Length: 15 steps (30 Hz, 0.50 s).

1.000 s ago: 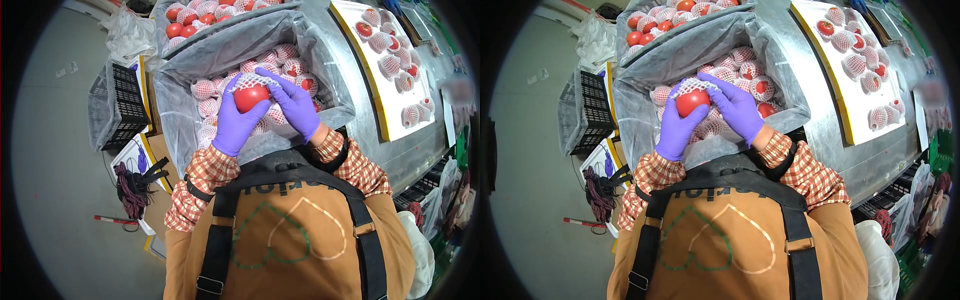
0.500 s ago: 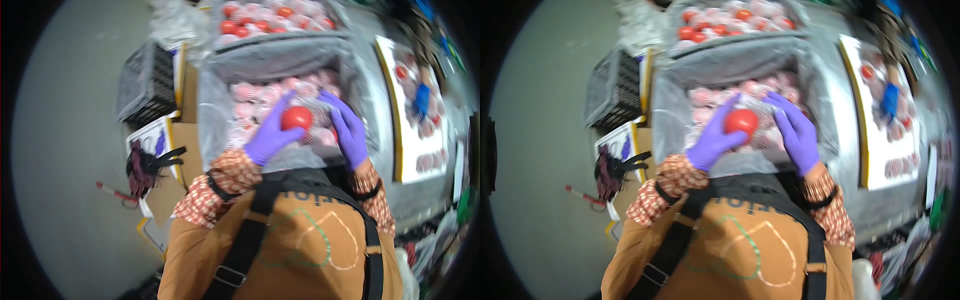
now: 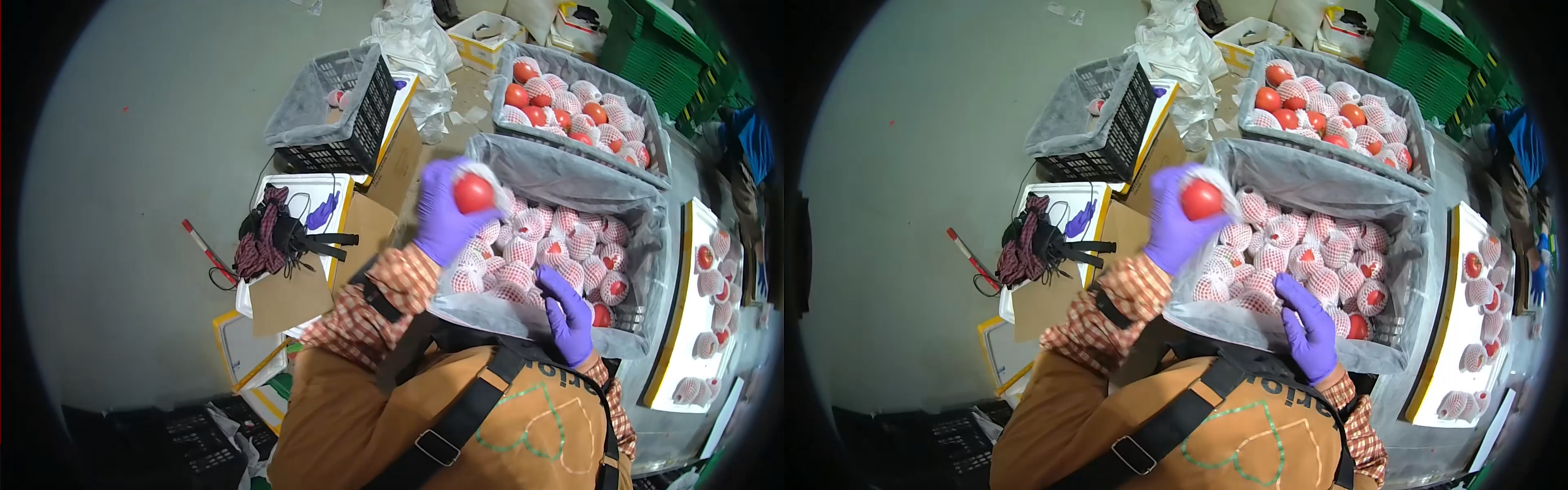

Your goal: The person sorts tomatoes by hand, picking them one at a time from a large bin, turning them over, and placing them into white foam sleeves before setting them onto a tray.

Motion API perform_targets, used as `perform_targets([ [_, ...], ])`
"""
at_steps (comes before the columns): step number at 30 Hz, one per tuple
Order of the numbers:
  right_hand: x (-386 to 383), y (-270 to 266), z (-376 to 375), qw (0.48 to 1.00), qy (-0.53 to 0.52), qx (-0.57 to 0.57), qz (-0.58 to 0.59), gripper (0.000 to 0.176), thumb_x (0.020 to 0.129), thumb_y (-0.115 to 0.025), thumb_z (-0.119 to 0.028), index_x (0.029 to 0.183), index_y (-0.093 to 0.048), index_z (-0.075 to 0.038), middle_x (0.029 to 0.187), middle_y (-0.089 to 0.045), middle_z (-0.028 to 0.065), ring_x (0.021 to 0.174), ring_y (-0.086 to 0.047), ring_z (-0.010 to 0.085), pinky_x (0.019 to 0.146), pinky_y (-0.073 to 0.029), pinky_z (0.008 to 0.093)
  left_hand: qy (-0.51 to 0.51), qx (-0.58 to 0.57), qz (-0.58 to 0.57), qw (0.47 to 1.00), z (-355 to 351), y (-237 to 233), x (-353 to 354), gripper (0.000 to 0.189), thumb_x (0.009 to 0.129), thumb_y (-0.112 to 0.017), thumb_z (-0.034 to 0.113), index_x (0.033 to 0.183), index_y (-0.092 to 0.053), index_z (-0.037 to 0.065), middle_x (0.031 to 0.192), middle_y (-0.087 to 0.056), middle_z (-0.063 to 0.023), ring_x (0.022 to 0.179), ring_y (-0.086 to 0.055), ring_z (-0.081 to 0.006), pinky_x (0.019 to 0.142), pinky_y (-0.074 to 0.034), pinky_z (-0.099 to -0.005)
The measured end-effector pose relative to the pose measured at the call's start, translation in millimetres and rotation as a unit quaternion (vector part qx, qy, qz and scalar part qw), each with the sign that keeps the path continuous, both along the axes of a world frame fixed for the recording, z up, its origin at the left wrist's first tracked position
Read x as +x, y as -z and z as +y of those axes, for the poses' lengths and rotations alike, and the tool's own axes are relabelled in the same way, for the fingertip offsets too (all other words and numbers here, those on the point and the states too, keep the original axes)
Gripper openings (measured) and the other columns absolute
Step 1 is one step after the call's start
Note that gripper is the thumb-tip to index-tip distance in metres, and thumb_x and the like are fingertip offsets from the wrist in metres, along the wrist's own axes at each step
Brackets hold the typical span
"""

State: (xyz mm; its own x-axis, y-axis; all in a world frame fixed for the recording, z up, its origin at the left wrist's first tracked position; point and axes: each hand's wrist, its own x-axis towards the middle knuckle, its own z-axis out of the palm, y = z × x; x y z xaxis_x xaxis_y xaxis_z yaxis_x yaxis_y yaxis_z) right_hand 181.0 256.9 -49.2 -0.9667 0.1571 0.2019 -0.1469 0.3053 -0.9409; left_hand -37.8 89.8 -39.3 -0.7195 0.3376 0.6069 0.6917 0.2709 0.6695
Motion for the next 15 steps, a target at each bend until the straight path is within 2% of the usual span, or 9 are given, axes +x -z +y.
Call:
perform_targets([
  [1, 2, 3, 1, 1.000, 0.015, 0.026, -0.001, 0.031, 0.093, -0.050, -0.005, 0.122, -0.056, 0.002, 0.125, -0.057, 0.0158, 0.118, -0.054, 0.0256, 0.096, -0.044, 0.0329, -0.036, -0.004, -0.005, 0.999, -13, -6, -24, 0.072, 0.056, -0.087, 0.015, 0.116, -0.048, 0.008, 0.113, -0.044, -0.0116, 0.107, -0.049, -0.0265, 0.093, -0.044, -0.0372],
  [3, 10, 15, 1, 0.999, 0.039, 0.003, -0.018, 0.030, 0.093, -0.050, -0.005, 0.121, -0.056, 0.002, 0.123, -0.058, 0.0161, 0.115, -0.055, 0.0254, 0.096, -0.044, 0.0328, -0.121, 0.010, -0.051, 0.991, -45, -7, -89, 0.067, 0.057, -0.086, 0.014, 0.113, -0.051, 0.005, 0.110, -0.048, -0.0115, 0.102, -0.052, -0.0252, 0.089, -0.046, -0.0365],
  [4, 15, 19, 0, 0.997, 0.063, -0.019, -0.034, 0.029, 0.093, -0.049, -0.004, 0.120, -0.057, 0.002, 0.122, -0.059, 0.0164, 0.113, -0.057, 0.0251, 0.096, -0.044, 0.0327, -0.142, -0.001, -0.093, 0.985, -57, -42, -104, 0.067, 0.059, -0.086, 0.015, 0.116, -0.053, 0.004, 0.111, -0.051, -0.0123, 0.100, -0.054, -0.0250, 0.087, -0.048, -0.0362],
  [6, 17, 18, -4, 0.995, 0.089, 0.030, -0.022, 0.028, 0.091, -0.049, -0.001, 0.117, -0.059, 0.002, 0.118, -0.061, 0.0164, 0.110, -0.059, 0.0258, 0.095, -0.045, 0.0331, -0.205, -0.004, -0.065, 0.976, -101, -25, -204, 0.070, 0.066, -0.083, 0.018, 0.123, -0.049, -0.004, 0.123, -0.050, -0.0170, 0.109, -0.053, -0.0266, 0.090, -0.047, -0.0358],
  [7, 16, 17, -6, 0.994, 0.096, 0.042, -0.025, 0.027, 0.091, -0.049, 0.000, 0.116, -0.059, 0.002, 0.117, -0.061, 0.0164, 0.110, -0.059, 0.0263, 0.095, -0.045, 0.0332, -0.253, 0.068, -0.008, 0.965, -115, -27, -236, 0.071, 0.067, -0.081, 0.021, 0.122, -0.048, -0.009, 0.120, -0.053, -0.0195, 0.108, -0.054, -0.0277, 0.090, -0.047, -0.0358],
  [9, 15, 17, -9, 0.993, 0.105, 0.054, -0.025, 0.027, 0.090, -0.049, 0.001, 0.115, -0.060, 0.002, 0.117, -0.061, 0.0164, 0.110, -0.059, 0.0268, 0.095, -0.045, 0.0334, -0.445, 0.027, 0.047, 0.894, -133, -39, -274, 0.078, 0.069, -0.078, 0.019, 0.132, -0.040, -0.007, 0.121, -0.051, -0.0223, 0.112, -0.051, -0.0346, 0.098, -0.041, -0.0378],
  [12, 11, 19, -10, 0.990, 0.115, 0.078, -0.021, 0.028, 0.089, -0.049, 0.002, 0.114, -0.061, 0.001, 0.116, -0.061, 0.0166, 0.111, -0.059, 0.0276, 0.095, -0.045, 0.0340, -0.407, 0.041, 0.059, 0.911, -133, -34, -310, 0.072, 0.071, -0.072, 0.018, 0.131, -0.041, -0.007, 0.127, -0.047, -0.0248, 0.116, -0.050, -0.0328, 0.097, -0.041, -0.0382],
  [13, 11, 18, -11, 0.989, 0.126, 0.077, -0.021, 0.028, 0.088, -0.049, 0.002, 0.114, -0.061, 0.001, 0.116, -0.061, 0.0165, 0.111, -0.059, 0.0277, 0.095, -0.045, 0.0342, -0.291, 0.089, -0.001, 0.953, -121, -28, -310, 0.058, 0.075, -0.064, 0.014, 0.126, -0.047, -0.008, 0.120, -0.053, -0.0238, 0.111, -0.054, -0.0314, 0.093, -0.044, -0.0365],
  [15, 12, 18, -11, 0.986, 0.140, 0.082, -0.022, 0.028, 0.087, -0.050, 0.003, 0.113, -0.061, 0.000, 0.117, -0.061, 0.0171, 0.110, -0.059, 0.0287, 0.095, -0.046, 0.0351, -0.142, 0.083, -0.056, 0.985, -81, -8, -297, 0.048, 0.078, -0.066, 0.016, 0.122, -0.054, 0.001, 0.101, -0.063, -0.0124, 0.088, -0.060, -0.0186, 0.082, -0.048, -0.0300],
])
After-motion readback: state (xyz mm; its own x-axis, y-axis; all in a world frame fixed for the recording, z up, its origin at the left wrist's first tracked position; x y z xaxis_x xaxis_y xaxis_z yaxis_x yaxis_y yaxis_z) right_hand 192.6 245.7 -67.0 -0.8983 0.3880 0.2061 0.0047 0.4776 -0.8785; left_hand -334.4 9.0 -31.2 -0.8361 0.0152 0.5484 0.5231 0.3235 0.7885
